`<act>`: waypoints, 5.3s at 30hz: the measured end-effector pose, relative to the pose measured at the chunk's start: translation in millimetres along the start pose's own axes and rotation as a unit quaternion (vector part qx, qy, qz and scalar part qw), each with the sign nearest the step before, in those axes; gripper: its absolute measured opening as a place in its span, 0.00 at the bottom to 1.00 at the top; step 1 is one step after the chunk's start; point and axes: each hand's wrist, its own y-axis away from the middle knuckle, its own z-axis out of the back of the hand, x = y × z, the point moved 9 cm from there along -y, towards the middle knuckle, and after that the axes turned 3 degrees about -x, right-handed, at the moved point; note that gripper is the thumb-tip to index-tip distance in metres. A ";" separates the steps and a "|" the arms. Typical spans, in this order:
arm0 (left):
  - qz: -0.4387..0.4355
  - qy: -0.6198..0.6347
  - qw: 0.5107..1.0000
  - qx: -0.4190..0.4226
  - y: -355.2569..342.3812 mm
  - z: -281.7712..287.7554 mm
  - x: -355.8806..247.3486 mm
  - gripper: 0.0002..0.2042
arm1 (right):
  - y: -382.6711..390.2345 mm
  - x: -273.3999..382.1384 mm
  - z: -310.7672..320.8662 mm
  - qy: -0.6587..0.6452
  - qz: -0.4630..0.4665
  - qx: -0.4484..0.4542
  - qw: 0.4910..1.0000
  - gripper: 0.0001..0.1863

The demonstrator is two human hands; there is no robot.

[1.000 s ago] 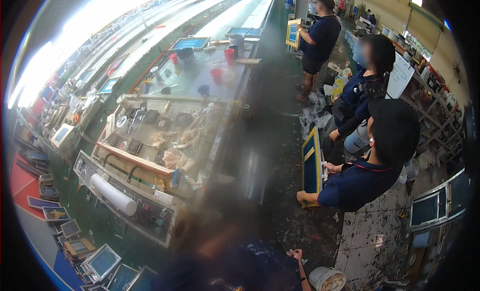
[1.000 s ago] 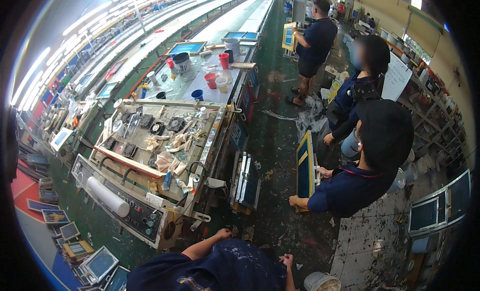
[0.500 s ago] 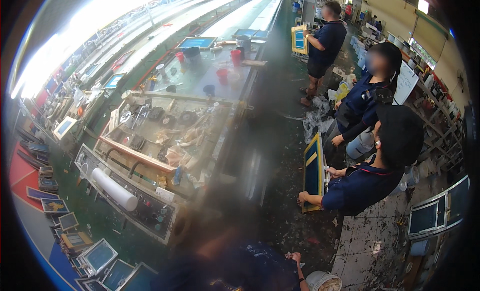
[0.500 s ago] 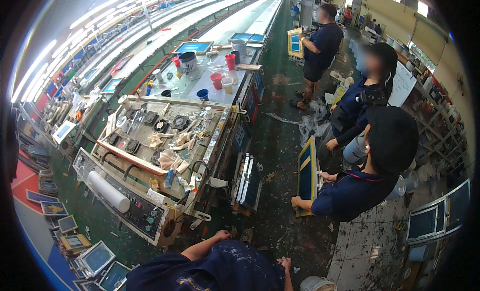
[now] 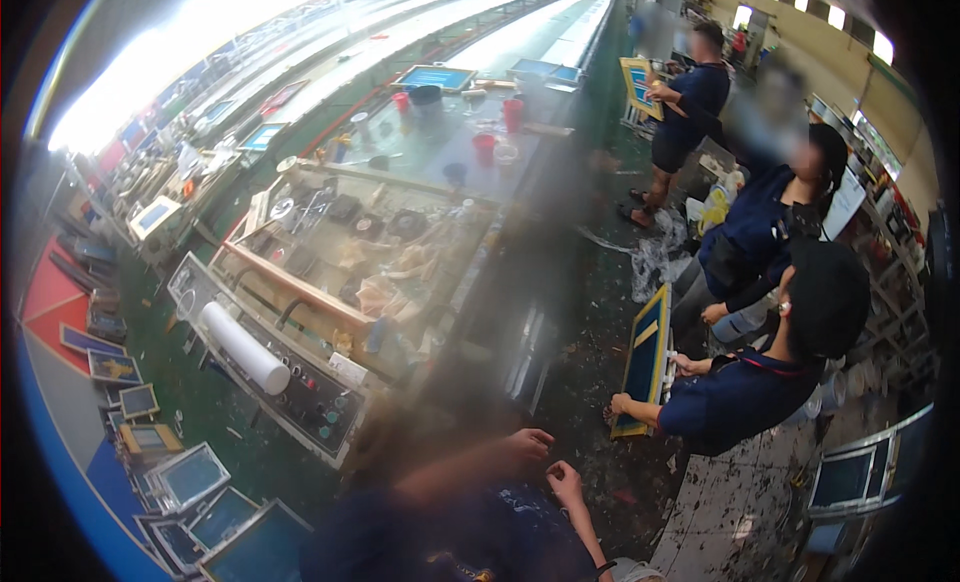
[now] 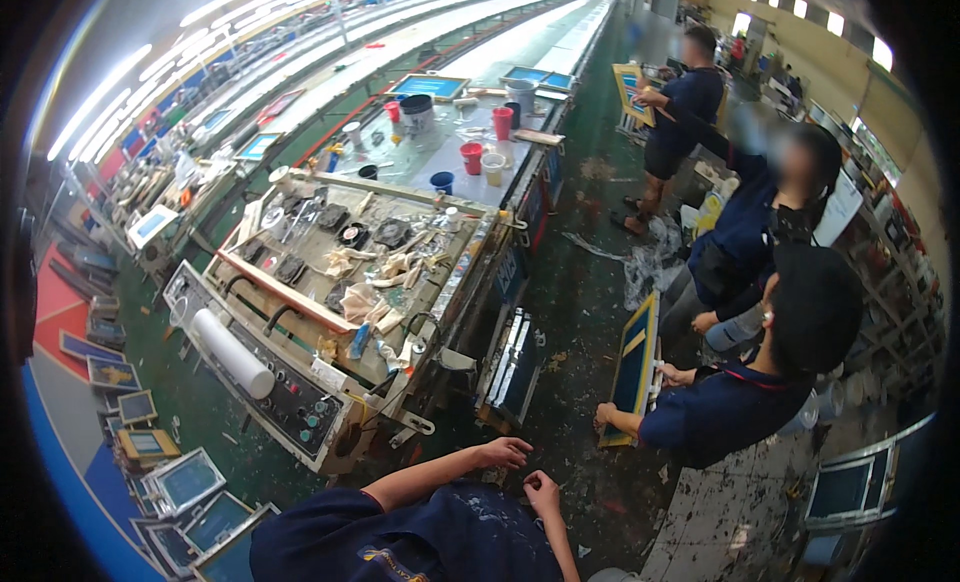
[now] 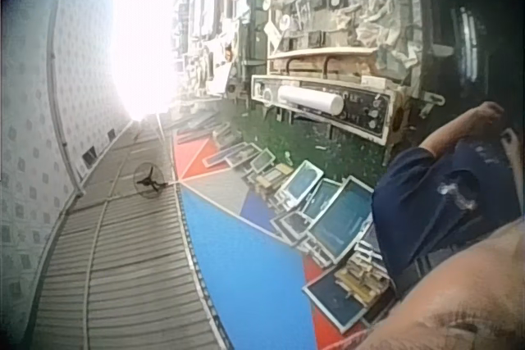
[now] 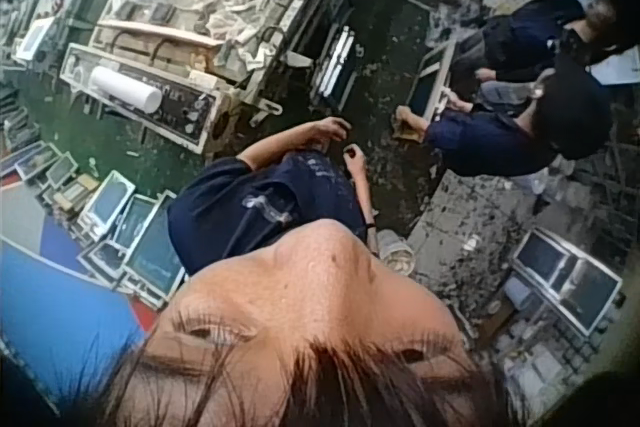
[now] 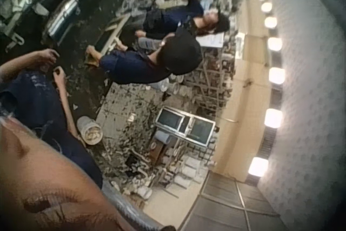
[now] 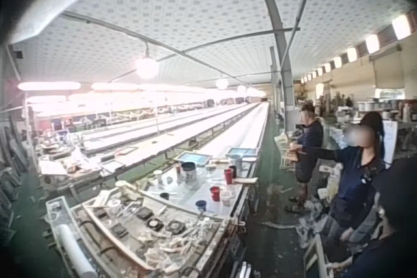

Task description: Preparing and cleaning silk screens on a production floor in a print shop.

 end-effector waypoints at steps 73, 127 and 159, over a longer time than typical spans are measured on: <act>0.045 -0.140 0.968 0.205 29.9 -78.8 -8.0 0.33 | 23.8 41.2 25.9 0.069 0.002 -0.049 0.996 0.15; 0.028 -0.162 0.966 0.201 9.3 -70.8 3.8 0.25 | 29.1 3.4 38.5 0.059 -0.006 -0.080 0.995 0.09; 0.022 -0.503 0.857 -0.109 2.3 106.2 80.2 0.15 | 106.3 -225.9 59.7 -0.142 -0.249 -0.210 0.935 0.03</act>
